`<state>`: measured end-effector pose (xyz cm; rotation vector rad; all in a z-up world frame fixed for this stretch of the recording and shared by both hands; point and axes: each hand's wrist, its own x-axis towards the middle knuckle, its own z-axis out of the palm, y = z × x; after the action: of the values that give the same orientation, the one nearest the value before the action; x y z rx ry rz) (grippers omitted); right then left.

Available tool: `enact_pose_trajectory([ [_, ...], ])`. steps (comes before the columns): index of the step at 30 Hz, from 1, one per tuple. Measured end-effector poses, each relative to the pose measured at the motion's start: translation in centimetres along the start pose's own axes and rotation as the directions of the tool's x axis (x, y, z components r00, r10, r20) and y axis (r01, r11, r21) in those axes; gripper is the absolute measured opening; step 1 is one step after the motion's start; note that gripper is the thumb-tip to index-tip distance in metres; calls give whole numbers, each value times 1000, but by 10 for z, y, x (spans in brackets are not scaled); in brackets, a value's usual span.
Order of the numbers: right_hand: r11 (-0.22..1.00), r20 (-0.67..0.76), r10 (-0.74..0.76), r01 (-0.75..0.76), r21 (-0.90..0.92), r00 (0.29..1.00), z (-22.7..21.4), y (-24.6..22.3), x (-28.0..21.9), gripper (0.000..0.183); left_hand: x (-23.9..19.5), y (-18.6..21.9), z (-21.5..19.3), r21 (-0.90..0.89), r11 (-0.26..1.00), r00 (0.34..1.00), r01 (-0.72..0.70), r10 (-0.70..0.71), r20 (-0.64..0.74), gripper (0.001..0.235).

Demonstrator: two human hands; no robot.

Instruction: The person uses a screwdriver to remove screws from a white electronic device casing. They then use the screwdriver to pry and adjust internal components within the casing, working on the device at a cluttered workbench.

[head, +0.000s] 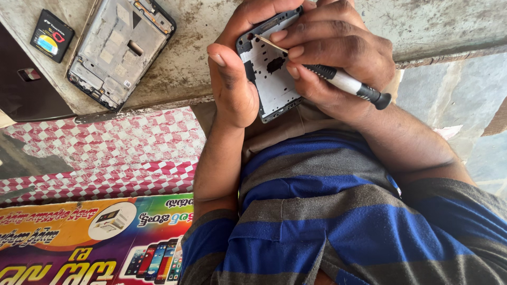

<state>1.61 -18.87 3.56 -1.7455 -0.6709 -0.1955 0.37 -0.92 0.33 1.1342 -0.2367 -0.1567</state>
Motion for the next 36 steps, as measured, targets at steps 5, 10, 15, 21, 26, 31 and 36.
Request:
enact_pose_trajectory([
  [5,1000,-2,-12,12,-12,1000,0,-1,1,19,0,0,0,-8,1000,1000,11,-11,-3,89],
  [10,1000,-10,-15,15,-2,1000,1,0,2,19,-1,0,1,15,1000,1000,22,-22,-19,91],
  [15,1000,-18,-14,14,-11,1000,0,1,1,19,2,3,2,34,999,1000,26,-26,-5,94],
  [21,1000,-20,-2,2,19,1000,-1,2,-2,18,3,8,1,122,992,999,42,-40,-20,96],
  [26,999,-21,-16,16,-34,1000,0,1,0,17,3,7,1,146,989,999,32,-29,-28,96],
  [31,999,-21,-41,40,-37,999,2,1,2,16,0,5,1,131,990,999,46,-41,-33,97],
  [36,998,-29,-46,45,-38,999,1,0,4,15,0,5,1,137,990,999,38,-35,-28,97],
])
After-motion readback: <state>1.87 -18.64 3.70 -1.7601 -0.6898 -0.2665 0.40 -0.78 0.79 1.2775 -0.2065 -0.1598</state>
